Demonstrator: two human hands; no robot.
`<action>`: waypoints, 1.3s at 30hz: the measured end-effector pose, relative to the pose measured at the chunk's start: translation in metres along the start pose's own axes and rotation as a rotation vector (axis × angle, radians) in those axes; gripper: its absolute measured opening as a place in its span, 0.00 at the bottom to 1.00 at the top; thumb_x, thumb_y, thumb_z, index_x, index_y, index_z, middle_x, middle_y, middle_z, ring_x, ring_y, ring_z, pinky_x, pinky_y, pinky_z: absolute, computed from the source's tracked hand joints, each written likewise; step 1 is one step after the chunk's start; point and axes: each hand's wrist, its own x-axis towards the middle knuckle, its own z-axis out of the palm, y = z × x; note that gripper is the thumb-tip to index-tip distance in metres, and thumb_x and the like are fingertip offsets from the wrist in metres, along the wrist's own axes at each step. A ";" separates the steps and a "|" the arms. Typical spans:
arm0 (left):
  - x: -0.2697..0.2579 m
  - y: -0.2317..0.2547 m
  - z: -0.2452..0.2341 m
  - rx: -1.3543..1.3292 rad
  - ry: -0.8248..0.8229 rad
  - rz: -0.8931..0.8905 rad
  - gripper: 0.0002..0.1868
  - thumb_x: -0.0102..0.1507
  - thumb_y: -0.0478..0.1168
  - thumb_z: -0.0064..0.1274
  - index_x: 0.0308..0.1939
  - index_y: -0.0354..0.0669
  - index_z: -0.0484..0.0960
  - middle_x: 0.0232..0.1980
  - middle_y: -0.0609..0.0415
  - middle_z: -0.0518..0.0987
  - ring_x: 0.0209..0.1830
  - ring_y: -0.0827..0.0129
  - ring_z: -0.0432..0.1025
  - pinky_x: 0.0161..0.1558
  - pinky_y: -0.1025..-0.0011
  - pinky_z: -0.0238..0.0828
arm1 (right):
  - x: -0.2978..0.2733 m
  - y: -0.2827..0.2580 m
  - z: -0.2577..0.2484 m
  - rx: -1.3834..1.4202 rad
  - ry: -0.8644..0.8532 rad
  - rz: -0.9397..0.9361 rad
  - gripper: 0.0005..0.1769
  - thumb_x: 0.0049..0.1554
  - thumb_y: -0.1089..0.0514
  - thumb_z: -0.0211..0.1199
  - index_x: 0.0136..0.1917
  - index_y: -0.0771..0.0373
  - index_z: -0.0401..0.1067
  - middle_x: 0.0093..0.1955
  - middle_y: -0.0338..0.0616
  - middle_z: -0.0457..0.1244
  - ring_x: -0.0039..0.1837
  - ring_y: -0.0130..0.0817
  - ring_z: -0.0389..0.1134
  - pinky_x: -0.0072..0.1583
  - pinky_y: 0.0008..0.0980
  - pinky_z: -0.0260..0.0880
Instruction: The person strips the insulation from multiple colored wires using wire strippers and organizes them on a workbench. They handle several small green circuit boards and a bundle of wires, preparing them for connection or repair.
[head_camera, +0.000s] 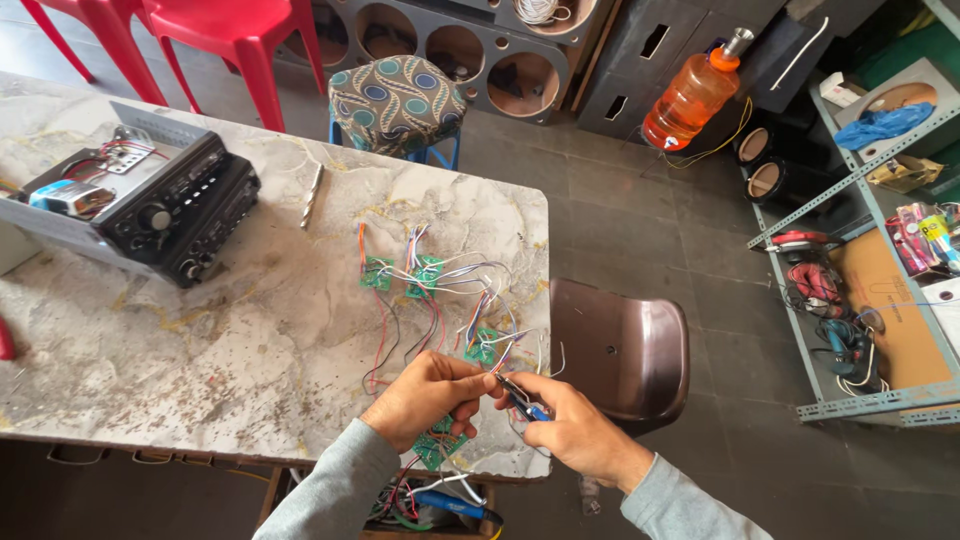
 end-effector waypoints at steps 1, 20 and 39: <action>0.002 0.000 0.001 0.001 -0.009 -0.002 0.14 0.68 0.41 0.53 0.38 0.31 0.86 0.19 0.59 0.71 0.15 0.76 0.65 0.28 0.70 0.76 | 0.002 0.000 -0.002 -0.015 -0.003 0.005 0.26 0.45 0.67 0.57 0.58 0.65 0.75 0.41 0.35 0.61 0.43 0.23 0.60 0.46 0.25 0.62; 0.026 -0.020 0.026 -0.073 -0.006 -0.045 0.14 0.68 0.40 0.54 0.39 0.30 0.86 0.19 0.59 0.71 0.15 0.76 0.64 0.29 0.69 0.76 | -0.006 0.017 -0.020 0.006 0.062 0.040 0.29 0.44 0.68 0.56 0.61 0.63 0.74 0.49 0.36 0.70 0.52 0.24 0.67 0.55 0.26 0.66; 0.007 -0.011 0.026 -0.058 0.029 -0.010 0.13 0.67 0.40 0.54 0.39 0.33 0.88 0.17 0.59 0.69 0.14 0.76 0.64 0.28 0.70 0.76 | 0.001 0.034 -0.019 -0.154 0.054 -0.150 0.10 0.54 0.61 0.65 0.49 0.64 0.77 0.39 0.35 0.68 0.44 0.20 0.64 0.48 0.26 0.67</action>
